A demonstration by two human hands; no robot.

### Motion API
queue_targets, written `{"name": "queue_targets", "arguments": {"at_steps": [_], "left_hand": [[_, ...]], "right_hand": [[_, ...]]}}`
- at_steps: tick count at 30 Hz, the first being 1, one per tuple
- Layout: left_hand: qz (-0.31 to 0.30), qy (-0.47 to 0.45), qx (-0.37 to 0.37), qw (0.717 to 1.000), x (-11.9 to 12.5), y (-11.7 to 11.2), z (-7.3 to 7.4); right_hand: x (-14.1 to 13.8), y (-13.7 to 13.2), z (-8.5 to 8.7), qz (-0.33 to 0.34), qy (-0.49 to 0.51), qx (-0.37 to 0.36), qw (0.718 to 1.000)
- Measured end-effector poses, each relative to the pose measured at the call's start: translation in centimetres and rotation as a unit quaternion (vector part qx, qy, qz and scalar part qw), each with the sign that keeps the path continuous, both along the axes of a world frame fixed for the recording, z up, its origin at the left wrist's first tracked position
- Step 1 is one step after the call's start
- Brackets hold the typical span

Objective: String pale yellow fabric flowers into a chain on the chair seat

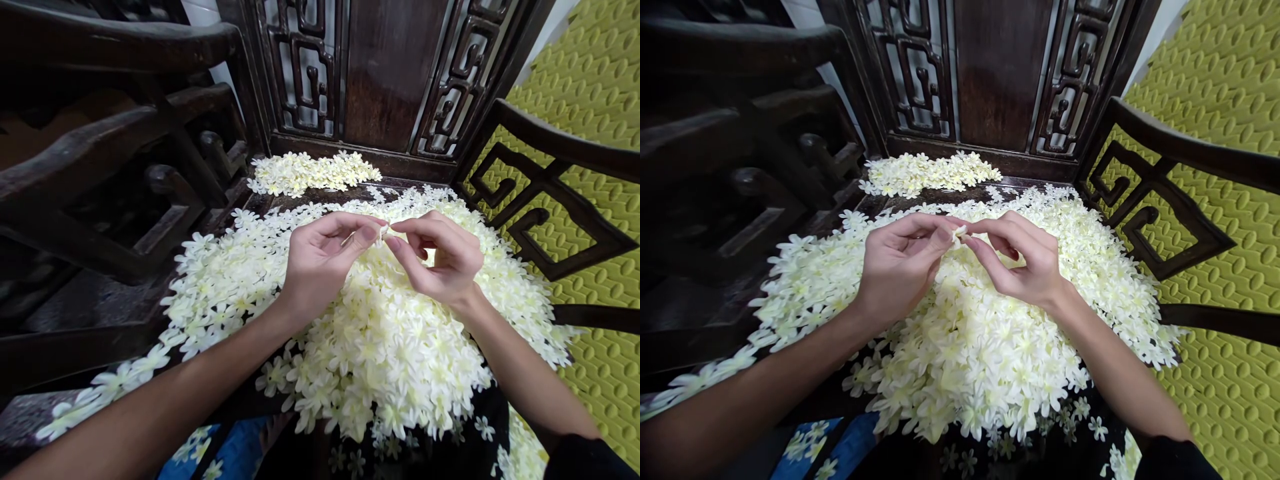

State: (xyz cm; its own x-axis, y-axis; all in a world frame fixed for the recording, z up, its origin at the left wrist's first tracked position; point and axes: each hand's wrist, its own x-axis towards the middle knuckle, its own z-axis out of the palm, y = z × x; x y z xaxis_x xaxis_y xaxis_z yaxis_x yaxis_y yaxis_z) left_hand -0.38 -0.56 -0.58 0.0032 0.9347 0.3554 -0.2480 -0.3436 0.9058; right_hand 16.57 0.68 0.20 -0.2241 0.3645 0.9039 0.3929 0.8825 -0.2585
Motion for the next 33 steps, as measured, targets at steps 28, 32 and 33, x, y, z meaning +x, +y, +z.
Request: {"name": "queue_targets", "arguments": {"at_steps": [28,32,33], "left_hand": [[-0.011,-0.019,-0.025,0.999,-0.07,0.25,-0.11],[-0.015,-0.018,-0.016,1.0,0.0,0.05,0.0],[-0.015,-0.018,-0.014,1.0,0.01,0.02,0.02]], "right_hand": [[-0.02,0.24,-0.21,0.052,0.012,0.013,0.998],[-0.18,0.11,-0.14,0.013,0.018,0.013,1.0],[-0.2,0.08,-0.16,0.01,0.015,0.015,1.0]]}}
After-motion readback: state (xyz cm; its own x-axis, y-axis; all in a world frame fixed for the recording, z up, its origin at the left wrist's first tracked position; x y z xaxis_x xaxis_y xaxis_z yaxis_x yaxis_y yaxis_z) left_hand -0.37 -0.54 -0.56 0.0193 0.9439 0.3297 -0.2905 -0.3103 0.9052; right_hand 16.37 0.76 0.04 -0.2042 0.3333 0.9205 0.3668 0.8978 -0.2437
